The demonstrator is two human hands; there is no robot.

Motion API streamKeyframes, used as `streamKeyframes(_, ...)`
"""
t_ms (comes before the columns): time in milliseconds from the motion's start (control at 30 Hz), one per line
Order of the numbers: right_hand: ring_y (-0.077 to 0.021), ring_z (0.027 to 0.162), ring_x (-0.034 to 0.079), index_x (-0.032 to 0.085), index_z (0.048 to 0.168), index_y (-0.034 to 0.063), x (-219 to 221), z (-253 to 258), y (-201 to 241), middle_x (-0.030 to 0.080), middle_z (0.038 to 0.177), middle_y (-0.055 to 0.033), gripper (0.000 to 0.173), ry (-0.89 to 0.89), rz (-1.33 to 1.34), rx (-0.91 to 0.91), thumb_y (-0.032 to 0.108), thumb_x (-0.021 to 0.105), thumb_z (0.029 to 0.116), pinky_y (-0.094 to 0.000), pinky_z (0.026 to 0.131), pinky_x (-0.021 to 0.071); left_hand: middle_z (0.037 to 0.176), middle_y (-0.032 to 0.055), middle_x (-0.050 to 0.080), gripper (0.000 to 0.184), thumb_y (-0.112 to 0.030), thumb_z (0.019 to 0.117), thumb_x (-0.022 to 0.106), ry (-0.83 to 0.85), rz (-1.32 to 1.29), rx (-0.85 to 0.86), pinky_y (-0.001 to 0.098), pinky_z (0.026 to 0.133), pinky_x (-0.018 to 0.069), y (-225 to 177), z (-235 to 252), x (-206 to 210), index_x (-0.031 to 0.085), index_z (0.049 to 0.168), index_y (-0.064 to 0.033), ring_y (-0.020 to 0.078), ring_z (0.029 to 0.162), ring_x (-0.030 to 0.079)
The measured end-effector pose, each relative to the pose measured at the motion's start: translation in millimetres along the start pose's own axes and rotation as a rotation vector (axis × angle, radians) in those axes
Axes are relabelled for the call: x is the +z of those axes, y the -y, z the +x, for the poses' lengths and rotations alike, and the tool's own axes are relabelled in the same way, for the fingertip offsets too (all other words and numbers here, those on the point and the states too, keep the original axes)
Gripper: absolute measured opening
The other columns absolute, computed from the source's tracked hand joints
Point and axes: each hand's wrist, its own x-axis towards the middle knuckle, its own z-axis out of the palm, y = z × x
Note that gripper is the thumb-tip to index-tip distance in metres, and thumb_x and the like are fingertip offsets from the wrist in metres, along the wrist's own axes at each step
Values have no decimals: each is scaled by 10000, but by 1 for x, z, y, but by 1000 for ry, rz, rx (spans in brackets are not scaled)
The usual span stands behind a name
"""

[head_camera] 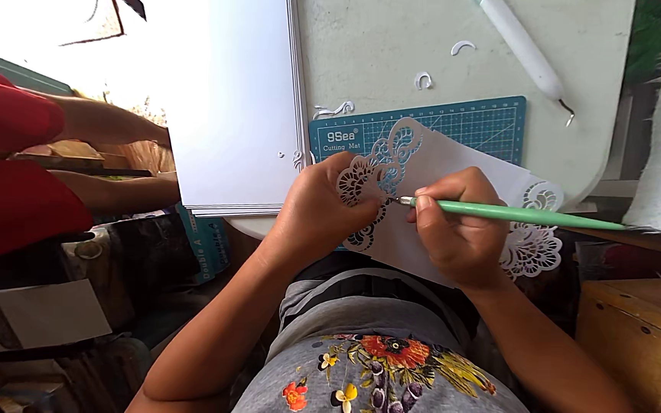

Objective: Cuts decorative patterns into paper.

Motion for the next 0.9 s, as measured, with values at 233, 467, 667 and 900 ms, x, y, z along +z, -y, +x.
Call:
streamKeyframes(233,12,654,562,569,933,-16,0,0,0,586,802,-25,36,3,12,8,18,560,939,-117,577,491,869,-37,712,249,8,836,750,-25,-15,5,140,635,565,-2,-4,3,656,1047,-86,-21,734,675)
streamKeyframes(467,0,651,562,580,931,-17,0,1,0,595,777,-26,46,7,-29,12,27,565,933,-129,575,478,877,-38,716,256,17,838,745,-25,-32,3,141,641,570,-3,-4,4,656,1056,-85,-21,740,678)
streamKeyframes(667,-10,660,562,589,927,-19,0,1,-1,598,770,-29,54,10,-47,7,31,570,931,-139,587,472,859,-38,712,235,18,850,737,-12,-27,8,139,621,563,-2,-4,3,649,1042,-86,-21,718,673)
streamKeyframes(900,-8,659,556,588,930,-15,0,1,-1,597,765,-26,56,12,-65,6,39,574,932,-139,590,467,873,-39,715,253,16,841,743,-27,-22,12,136,635,565,-1,-4,4,655,1056,-84,-22,732,676)
